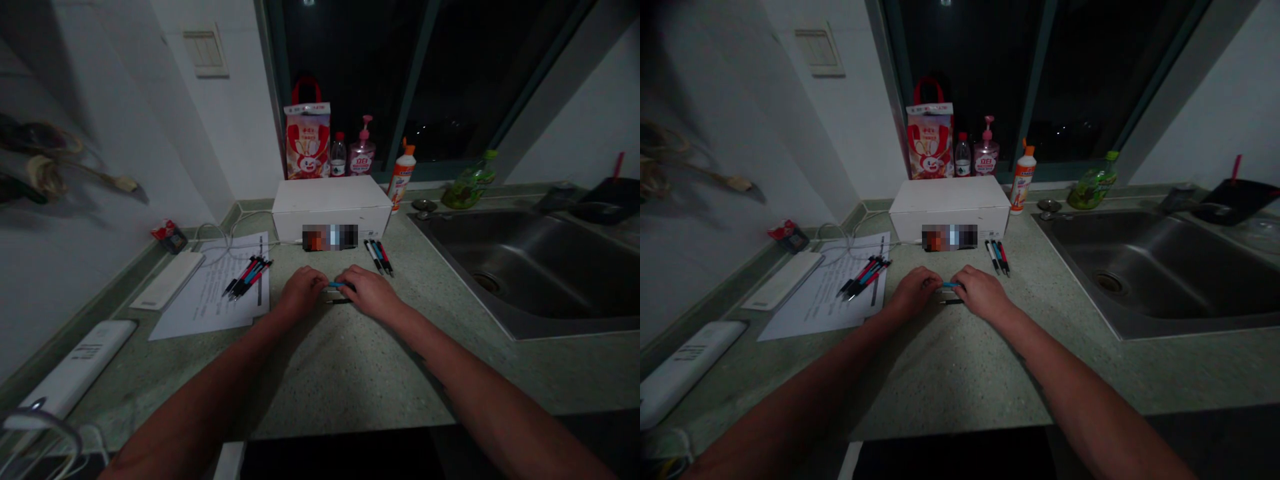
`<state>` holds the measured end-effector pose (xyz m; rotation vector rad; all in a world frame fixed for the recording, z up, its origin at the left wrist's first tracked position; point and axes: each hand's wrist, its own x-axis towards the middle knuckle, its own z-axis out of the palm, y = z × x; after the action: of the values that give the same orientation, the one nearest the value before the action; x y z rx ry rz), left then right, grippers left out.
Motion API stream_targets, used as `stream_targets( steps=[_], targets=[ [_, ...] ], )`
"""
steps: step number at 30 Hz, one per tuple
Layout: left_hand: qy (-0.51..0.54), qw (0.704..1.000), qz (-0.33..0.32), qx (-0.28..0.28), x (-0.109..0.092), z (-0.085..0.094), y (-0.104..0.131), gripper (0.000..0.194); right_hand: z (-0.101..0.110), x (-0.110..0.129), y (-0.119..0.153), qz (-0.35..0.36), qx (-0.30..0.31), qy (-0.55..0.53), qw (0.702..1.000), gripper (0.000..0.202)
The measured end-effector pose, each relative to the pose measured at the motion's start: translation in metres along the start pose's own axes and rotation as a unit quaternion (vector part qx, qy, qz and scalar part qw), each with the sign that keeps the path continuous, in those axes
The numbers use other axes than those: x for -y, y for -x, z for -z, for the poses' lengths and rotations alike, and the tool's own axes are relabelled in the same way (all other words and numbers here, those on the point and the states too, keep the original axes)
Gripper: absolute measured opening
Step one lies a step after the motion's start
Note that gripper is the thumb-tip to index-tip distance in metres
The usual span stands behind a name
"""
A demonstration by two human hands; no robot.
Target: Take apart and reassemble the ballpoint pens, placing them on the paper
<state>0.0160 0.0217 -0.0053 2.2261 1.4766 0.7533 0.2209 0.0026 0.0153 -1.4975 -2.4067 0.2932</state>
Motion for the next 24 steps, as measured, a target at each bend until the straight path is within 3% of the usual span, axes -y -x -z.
stream_targets(
  steps=[5,8,14,17,24],
  targets=[
    [0.041,0.999,0.005,-0.021,-0.005,0.003,0.001,0.008,-0.001,0.000,-0.001,0.008,-0.028,-0.021,0.999,0.016],
    [0.041,0.999,0.010,-0.034,-0.004,0.005,0.002,0.017,-0.001,0.000,-0.001,-0.015,-0.044,-0.019,0.999,0.014],
    [-0.083,0.994,-0.056,0.049,-0.001,0.007,0.007,0.005,0.005,-0.005,-0.001,-0.064,-0.054,0.017,0.996,0.014],
    [-0.116,0.990,-0.052,0.060,-0.003,0.008,0.005,0.011,0.009,-0.007,-0.001,-0.079,-0.048,0.044,0.995,0.014],
    [-0.120,0.992,0.028,-0.011,0.005,0.019,-0.002,0.015,0.009,-0.011,0.000,-0.099,-0.052,0.078,0.991,0.013]
  ],
)
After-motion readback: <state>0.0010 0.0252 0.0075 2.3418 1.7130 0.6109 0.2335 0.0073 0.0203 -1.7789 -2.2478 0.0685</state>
